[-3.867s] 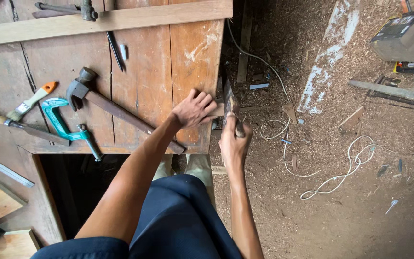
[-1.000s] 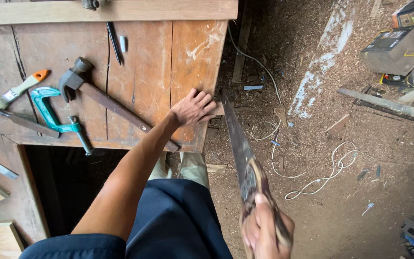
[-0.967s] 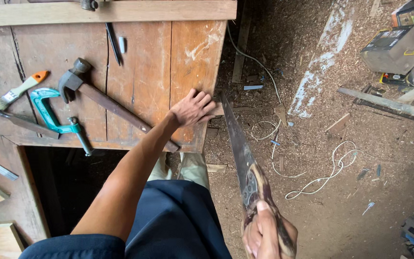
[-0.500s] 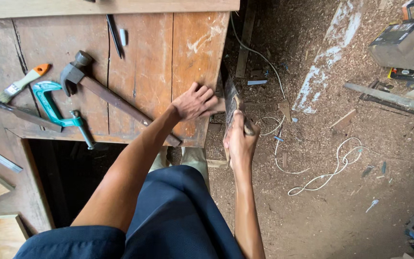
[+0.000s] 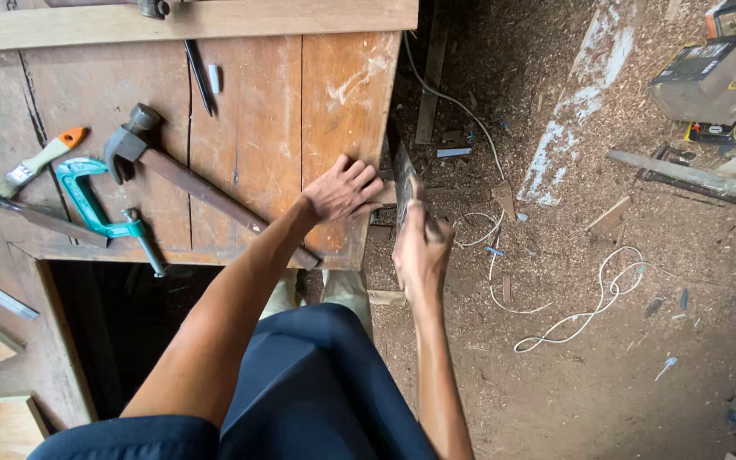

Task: The person secures a small wooden piece to a workbench using a green C-clamp, then uses a hand saw to cut the wood along a marked line. The person removes the clamp and continues sawing the piece to separate it.

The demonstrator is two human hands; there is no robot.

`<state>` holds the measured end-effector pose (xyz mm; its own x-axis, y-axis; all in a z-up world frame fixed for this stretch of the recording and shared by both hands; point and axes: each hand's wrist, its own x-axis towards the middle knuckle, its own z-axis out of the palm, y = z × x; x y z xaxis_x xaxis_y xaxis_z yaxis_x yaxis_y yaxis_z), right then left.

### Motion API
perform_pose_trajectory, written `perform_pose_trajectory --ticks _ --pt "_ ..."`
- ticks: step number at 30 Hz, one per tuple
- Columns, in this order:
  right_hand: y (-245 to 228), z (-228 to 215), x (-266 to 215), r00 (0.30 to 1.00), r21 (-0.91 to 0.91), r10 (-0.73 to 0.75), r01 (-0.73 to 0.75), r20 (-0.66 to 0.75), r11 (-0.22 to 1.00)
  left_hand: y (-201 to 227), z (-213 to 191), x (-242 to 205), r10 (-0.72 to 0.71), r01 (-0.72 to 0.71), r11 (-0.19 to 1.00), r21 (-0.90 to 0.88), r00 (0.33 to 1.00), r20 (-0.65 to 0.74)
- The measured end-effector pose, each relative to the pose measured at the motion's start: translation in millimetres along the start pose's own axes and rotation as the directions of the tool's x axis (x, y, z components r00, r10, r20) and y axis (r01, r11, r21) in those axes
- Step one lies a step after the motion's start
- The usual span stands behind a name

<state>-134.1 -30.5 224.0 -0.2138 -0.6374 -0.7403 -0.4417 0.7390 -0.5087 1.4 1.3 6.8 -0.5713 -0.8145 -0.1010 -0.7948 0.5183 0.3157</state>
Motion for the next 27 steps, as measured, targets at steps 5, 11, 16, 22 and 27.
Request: perform_pose_trajectory --ticks 5,11,16,22,27 --pt "22 6 55 0.998 0.098 -0.051 0.053 -0.02 0.994 0 -13 2 -0.023 0.023 1.0 0.003 0.999 -0.035" --pt "-6 2 6 0.998 0.114 0.029 -0.022 -0.053 0.993 -2 -16 1 0.035 -0.038 0.999 -0.037 0.996 -0.079" --pt "5 11 4 0.996 0.127 -0.013 0.024 -0.087 0.992 -7 -12 1 0.094 -0.098 0.991 -0.091 0.995 -0.044" --pt "23 15 31 0.997 0.252 -0.015 0.033 -0.072 0.967 -5 -3 7 0.026 -0.035 0.99 -0.135 0.998 -0.065" --pt "38 6 32 0.996 0.34 0.013 0.019 -0.093 0.94 -2 -7 4 0.004 -0.014 0.993 -0.114 0.996 -0.089"
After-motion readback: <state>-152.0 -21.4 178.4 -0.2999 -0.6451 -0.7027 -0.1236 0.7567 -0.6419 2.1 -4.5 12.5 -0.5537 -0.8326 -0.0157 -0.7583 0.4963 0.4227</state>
